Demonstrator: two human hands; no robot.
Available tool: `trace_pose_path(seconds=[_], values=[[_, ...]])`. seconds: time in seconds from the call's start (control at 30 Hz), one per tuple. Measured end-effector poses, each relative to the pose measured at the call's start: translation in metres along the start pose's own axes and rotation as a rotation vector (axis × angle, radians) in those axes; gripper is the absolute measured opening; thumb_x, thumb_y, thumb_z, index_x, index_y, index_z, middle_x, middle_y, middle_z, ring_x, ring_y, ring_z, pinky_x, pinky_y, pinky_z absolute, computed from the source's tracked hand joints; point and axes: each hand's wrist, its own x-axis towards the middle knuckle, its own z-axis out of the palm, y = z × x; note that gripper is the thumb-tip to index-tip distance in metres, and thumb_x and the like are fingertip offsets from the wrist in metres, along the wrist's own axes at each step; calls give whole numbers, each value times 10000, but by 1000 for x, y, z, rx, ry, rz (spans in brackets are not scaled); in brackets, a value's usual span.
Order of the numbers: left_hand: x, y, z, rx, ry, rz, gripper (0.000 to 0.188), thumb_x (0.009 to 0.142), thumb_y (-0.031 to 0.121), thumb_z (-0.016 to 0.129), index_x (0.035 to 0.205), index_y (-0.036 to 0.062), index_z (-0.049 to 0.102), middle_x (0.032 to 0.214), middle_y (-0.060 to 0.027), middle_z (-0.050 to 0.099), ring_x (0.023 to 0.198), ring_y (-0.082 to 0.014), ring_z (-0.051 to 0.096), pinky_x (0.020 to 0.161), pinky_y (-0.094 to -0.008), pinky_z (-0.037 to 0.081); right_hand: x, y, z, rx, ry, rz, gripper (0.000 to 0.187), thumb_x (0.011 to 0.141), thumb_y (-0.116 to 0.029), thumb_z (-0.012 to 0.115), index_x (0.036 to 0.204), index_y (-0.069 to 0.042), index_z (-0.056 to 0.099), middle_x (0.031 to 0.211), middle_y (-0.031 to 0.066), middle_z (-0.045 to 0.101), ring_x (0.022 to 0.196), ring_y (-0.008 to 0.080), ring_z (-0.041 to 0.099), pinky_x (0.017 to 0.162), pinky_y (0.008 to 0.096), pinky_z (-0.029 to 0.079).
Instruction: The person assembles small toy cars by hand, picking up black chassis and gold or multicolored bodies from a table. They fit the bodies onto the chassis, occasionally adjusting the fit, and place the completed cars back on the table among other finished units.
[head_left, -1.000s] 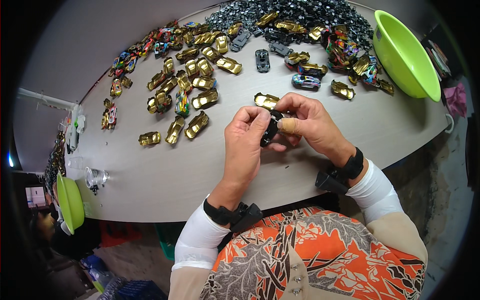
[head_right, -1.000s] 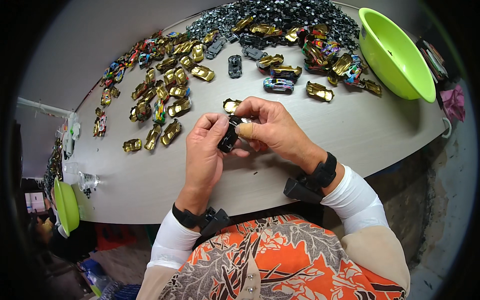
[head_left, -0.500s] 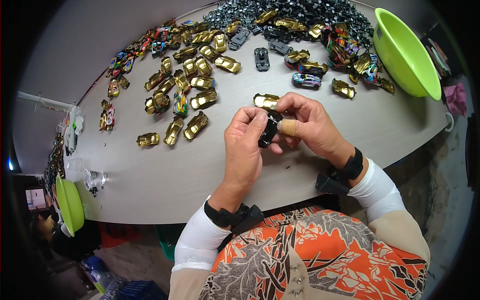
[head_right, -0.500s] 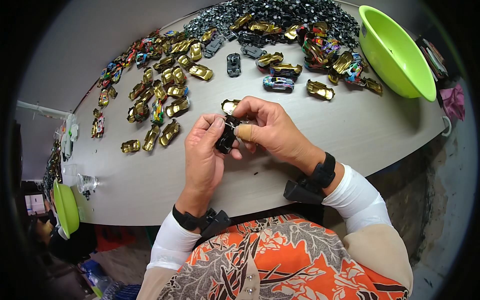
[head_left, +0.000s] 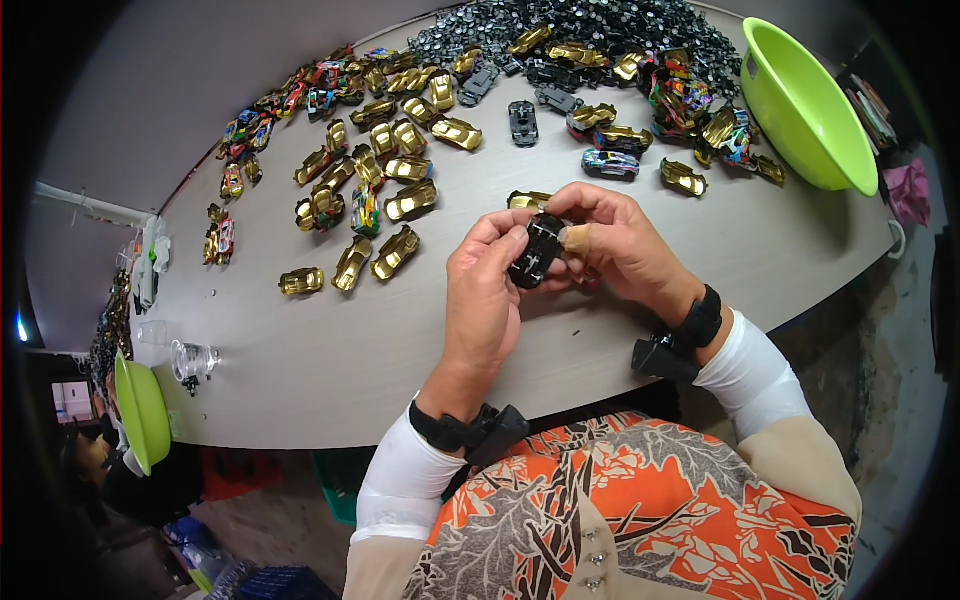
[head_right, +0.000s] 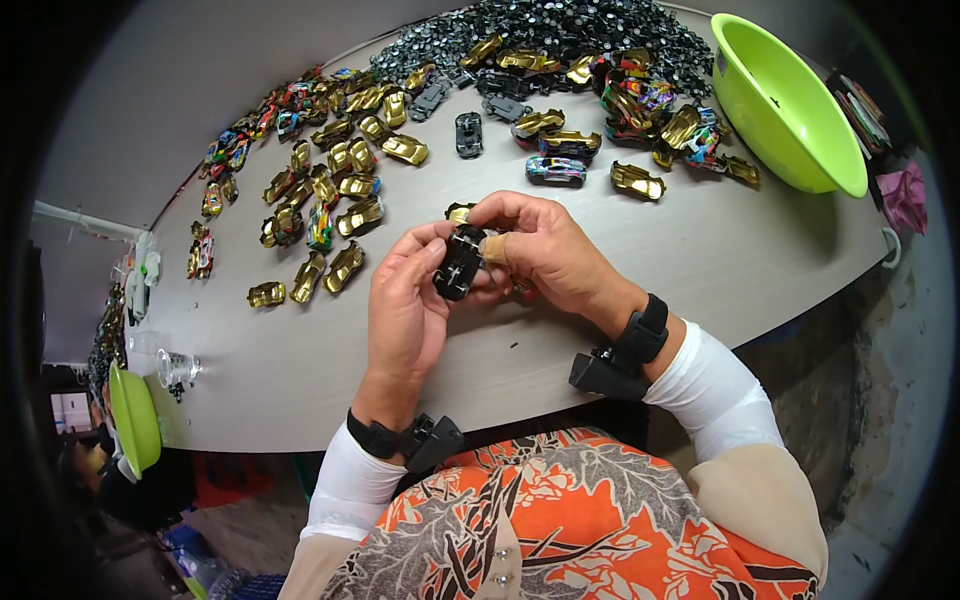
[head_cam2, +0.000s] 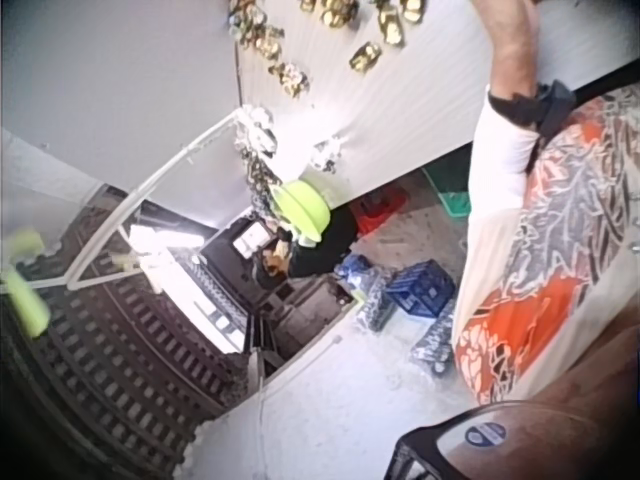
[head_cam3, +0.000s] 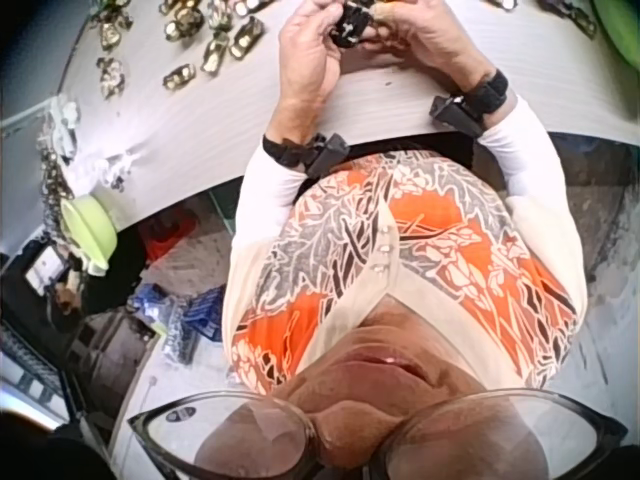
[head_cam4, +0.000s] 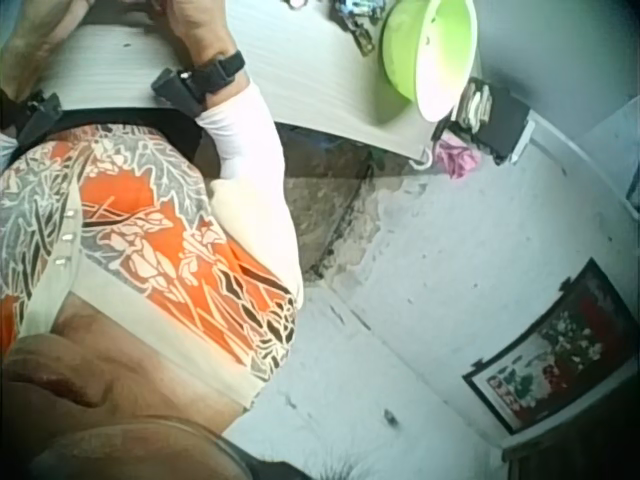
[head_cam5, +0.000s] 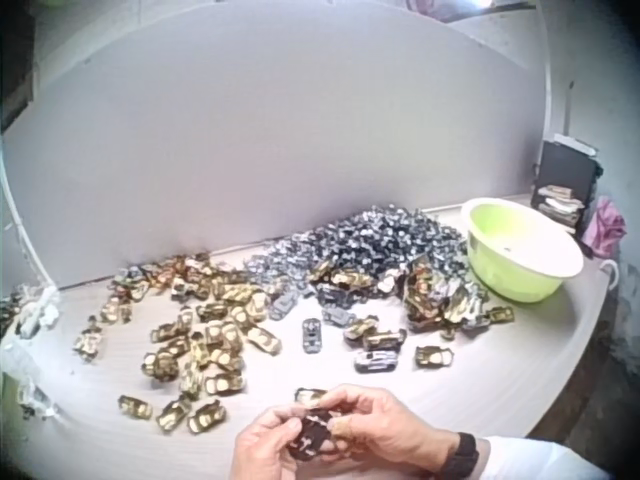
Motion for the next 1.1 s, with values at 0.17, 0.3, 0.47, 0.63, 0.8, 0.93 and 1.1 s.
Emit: trace_pose_path(seconds=[0.17,0.3,0.47,0.63,0.8,0.93,1.1], values=[[0,1,1,74,16,15,188,851,33,518,1025,-37,527,900,-105,616,736,-164,641,596,-267,555,0,-5,-1,-109,88,-48,231,799,-56,592,1014,4,529,723,25,589,539,55,535,450,178,415],[-2,4,4,76,30,14,188,815,-1,572,995,-53,547,921,-119,616,751,-166,644,630,-263,565,-1,-6,-5,-155,100,-114,232,793,-51,595,1008,14,536,786,41,586,576,60,539,492,194,438],[-1,5,0,96,14,17,192,808,14,603,982,-55,556,879,-122,630,722,-163,646,586,-247,552,-2,-12,-9,-246,116,-203,230,797,-97,617,996,4,559,903,52,565,707,104,552,592,222,465],[0,6,-1,144,-32,3,171,825,62,610,955,-44,576,845,-119,637,690,-156,641,515,-225,512,-3,-13,-5,-290,88,-186,173,806,-76,609,956,5,580,858,22,572,664,61,532,567,201,447],[0,7,-2,116,-63,-34,288,902,210,521,988,-60,571,843,-132,634,651,-170,633,511,-248,519,-3,-10,-6,-289,41,-176,137,809,-43,602,936,5,586,824,-1,573,644,34,519,550,186,432],[2,8,-3,61,-58,-56,479,965,324,328,1026,-100,541,850,-178,629,677,-242,651,562,-306,560,-4,-13,-5,-270,58,-119,127,810,-60,614,921,-8,580,814,4,575,645,42,530,538,182,436],[3,10,-3,18,-63,-55,425,947,292,361,1078,-79,521,855,-172,629,679,-242,656,591,-319,564,-2,-10,-10,-284,92,-118,114,813,-77,620,902,-18,580,780,6,576,601,48,525,506,184,431]])
